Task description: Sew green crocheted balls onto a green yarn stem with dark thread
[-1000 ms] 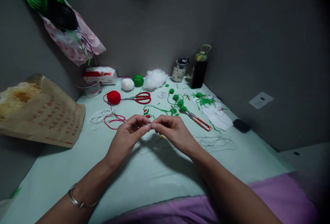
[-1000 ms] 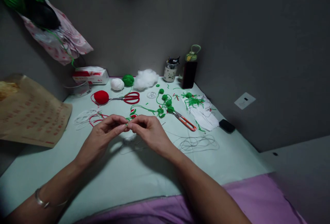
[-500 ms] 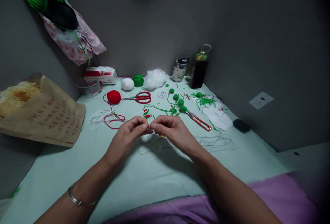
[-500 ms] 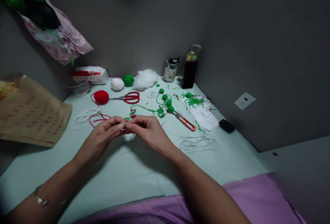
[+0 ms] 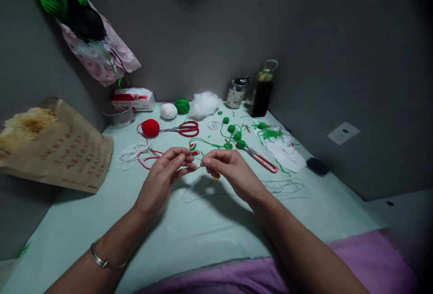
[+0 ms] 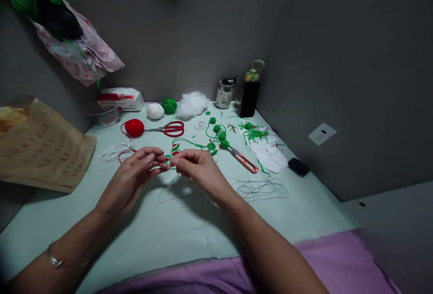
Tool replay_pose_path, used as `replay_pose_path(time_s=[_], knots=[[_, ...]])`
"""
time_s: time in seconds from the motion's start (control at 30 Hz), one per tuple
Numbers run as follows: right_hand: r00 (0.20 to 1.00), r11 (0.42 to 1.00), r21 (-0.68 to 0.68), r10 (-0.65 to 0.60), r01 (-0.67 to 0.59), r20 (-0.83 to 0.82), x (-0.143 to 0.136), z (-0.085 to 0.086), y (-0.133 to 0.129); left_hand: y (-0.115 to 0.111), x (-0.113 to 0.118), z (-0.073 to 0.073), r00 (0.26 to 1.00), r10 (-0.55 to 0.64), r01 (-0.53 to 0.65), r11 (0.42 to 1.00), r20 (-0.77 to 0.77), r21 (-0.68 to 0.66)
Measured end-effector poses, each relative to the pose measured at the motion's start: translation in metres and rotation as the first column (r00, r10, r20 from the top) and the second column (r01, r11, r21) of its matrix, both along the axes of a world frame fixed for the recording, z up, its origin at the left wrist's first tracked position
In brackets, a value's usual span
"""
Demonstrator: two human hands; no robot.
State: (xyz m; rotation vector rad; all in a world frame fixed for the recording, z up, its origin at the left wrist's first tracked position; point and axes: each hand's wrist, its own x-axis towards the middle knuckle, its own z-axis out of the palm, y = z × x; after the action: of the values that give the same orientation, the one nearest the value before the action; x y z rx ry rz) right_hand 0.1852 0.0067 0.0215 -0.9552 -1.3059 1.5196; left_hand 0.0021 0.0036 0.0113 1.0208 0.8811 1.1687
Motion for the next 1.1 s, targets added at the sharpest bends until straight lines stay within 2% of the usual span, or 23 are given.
replay_pose_path(time_s=[0.23,0.53,1.1], knots=[[0.999,1.0,0.014,0.005,-0.005,0.034,-0.0023,0.0028,-0.0021,-0.0015,0.0038,-0.0048,0.995,-0.088,0.087,0.996,-0.051,-0.026],[0.995,0.996,0.088,-0.032,0.024,0.095,-0.0045,0.0034,-0.0055,-0.0035,0.0039,-0.004,0.992,-0.12,0.118,0.993,-0.049,-0.026],[0.988,0.995,0.086,-0.062,0.05,0.14,-0.0057,0.0061,-0.0067,-0.0021,0.0061,-0.0082,0.994,-0.098,0.097,0.995,-0.037,-0.038]])
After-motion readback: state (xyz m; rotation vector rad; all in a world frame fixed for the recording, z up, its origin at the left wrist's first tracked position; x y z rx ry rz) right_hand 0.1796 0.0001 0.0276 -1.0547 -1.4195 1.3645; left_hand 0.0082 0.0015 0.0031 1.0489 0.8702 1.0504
